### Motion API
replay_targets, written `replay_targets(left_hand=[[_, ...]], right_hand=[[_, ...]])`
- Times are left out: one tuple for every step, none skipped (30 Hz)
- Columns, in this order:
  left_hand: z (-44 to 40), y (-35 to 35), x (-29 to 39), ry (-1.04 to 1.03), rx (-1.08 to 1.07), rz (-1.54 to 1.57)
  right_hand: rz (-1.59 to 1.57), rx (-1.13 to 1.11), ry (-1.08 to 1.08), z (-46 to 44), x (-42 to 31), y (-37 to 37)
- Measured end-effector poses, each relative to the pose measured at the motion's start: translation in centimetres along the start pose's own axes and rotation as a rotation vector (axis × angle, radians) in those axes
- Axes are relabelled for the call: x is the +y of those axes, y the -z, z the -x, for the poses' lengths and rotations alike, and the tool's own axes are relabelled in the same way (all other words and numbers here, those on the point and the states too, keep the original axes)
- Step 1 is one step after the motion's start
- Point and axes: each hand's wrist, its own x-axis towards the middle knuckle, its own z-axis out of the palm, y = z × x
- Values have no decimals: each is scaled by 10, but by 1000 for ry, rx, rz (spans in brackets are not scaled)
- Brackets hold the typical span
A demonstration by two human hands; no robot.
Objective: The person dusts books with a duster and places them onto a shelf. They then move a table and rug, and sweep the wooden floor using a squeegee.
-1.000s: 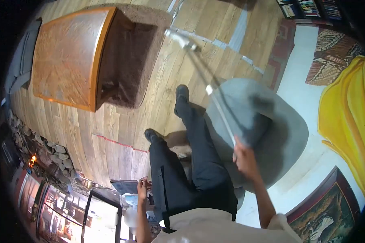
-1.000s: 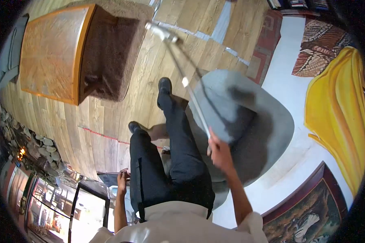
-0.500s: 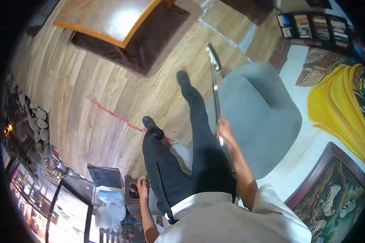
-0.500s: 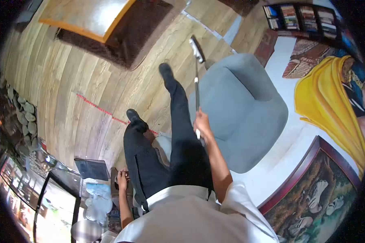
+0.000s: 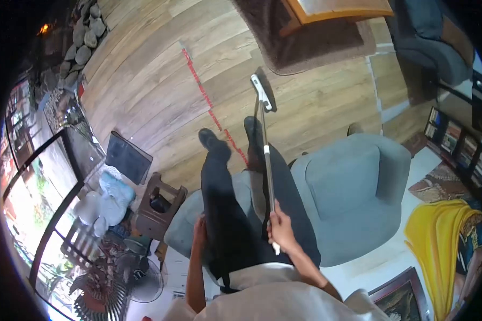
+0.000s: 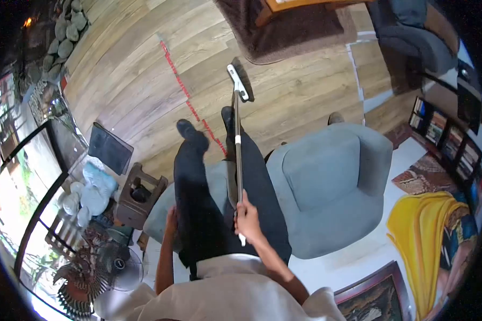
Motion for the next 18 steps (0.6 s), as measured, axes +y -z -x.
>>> replay_targets(left_hand=[[1, -3, -15, 126, 5, 144], [4, -4, -27, 260, 8, 284], [5, 0, -39, 137, -89, 225], [13, 6, -42, 148, -91, 240], [16, 14, -37, 146, -102, 226], [19, 24, -33, 146, -115, 211], [19, 33, -32, 162, -118, 222], [15, 44, -29, 212, -121, 322], [8, 53, -33, 258, -121, 424], [7, 65, -43, 278, -123, 435], [1, 80, -53, 209, -120, 472], [-7, 94, -74, 125, -122, 405], [-14, 109, -96, 41, -119, 338], [-21, 123, -113, -48, -89, 287], [-28, 138, -130, -135, -55, 233], [-37, 149, -145, 71, -63, 180], [-40, 171, -100, 97, -53, 74], [-46, 188, -70, 106, -14, 120]], right_hand=[[-30, -19, -10, 3, 3, -10], [-60, -38, -28, 10, 0, -24], [-57, -64, -85, 14, -4, -39], [-84, -94, -114, 21, -7, -60], [-125, -159, -135, 13, -11, -82], [-169, -221, -158, 4, -13, -107], [-161, -264, -197, -11, -8, -137], [-156, -304, -238, -27, -2, -171], [-195, -302, -183, -28, -9, -207], [-237, -301, -134, -25, -13, -246], [-173, -280, 6, -36, -2, -283], [-111, -256, 152, -54, 12, -321], [-29, -221, 344, -72, 21, -359], [33, -216, 485, -100, 28, -400], [92, -199, 626, -127, 34, -441], [20, -311, 519, -141, 12, -463], [-47, -409, 402, -155, -10, -485], [-226, -589, 76, -157, -58, -498]])
